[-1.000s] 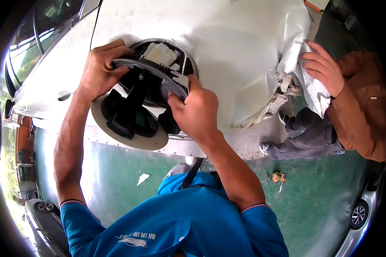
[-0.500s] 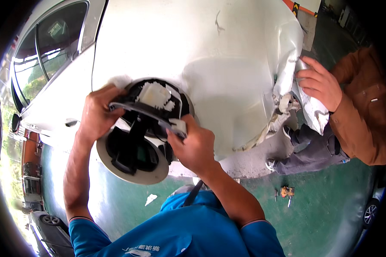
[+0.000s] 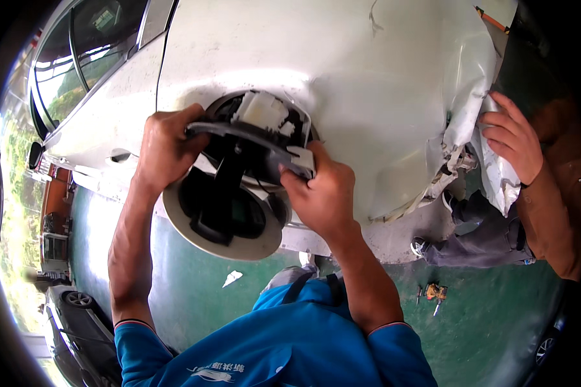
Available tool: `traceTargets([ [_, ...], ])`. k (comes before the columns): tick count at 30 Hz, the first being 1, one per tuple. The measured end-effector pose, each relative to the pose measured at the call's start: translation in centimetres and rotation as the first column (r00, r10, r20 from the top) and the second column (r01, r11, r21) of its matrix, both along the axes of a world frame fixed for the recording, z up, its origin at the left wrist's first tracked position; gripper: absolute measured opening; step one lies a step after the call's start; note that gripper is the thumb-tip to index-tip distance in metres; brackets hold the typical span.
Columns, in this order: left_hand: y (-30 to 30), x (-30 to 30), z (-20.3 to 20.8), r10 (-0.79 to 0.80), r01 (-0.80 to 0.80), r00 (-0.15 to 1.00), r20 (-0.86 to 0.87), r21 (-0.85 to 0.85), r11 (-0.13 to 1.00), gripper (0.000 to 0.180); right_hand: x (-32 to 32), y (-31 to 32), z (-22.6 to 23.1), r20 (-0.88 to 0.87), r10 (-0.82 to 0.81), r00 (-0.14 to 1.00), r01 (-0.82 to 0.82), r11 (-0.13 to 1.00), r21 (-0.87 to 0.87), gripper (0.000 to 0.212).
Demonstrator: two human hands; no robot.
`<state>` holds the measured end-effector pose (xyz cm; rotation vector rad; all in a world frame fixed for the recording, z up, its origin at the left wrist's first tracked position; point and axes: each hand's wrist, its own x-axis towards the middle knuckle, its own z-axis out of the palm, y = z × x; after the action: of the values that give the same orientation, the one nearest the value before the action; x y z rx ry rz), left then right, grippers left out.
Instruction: The person uses a metal pry tool to detach and remove the fuel filler door assembly from the rear side of a white car. They pry around the edges, release clips, and pull the assembly away, exposing the fuel filler neck. The removed part is then placed inside the vehicle.
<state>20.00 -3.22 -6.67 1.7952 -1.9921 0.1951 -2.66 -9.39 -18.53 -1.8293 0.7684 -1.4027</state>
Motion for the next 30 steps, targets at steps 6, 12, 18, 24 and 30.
traceTargets([
  [6,0.3,1.3,-0.6,-0.065,0.068,0.992,-0.108,0.026,0.997,0.019,0.4,3.2,0.6,-0.05,-0.061,0.997,0.063,0.997,0.038,0.016],
  [12,-0.2,2.7,-1.5,-0.16,0.161,0.987,0.018,-0.067,0.985,0.019,0.6,2.4,0.3,-0.003,-0.026,1.0,0.026,1.0,0.0,0.018],
  [18,-0.9,3.1,-2.8,-0.202,0.199,0.979,-0.016,-0.094,0.975,0.014,0.6,3.2,1.2,-0.044,-0.074,0.996,0.077,0.994,0.073,0.021],
  [24,-1.0,3.6,-2.2,-0.248,0.25,0.968,0.035,-0.145,0.957,0.01,0.4,2.8,1.2,-0.075,-0.046,0.996,0.049,0.998,0.036,0.021],
  [30,-1.0,3.4,-2.8,-0.198,0.184,0.979,-0.051,-0.204,0.961,0.01,0.6,2.3,2.9,-0.067,-0.006,0.998,0.01,0.998,0.057,0.02],
])
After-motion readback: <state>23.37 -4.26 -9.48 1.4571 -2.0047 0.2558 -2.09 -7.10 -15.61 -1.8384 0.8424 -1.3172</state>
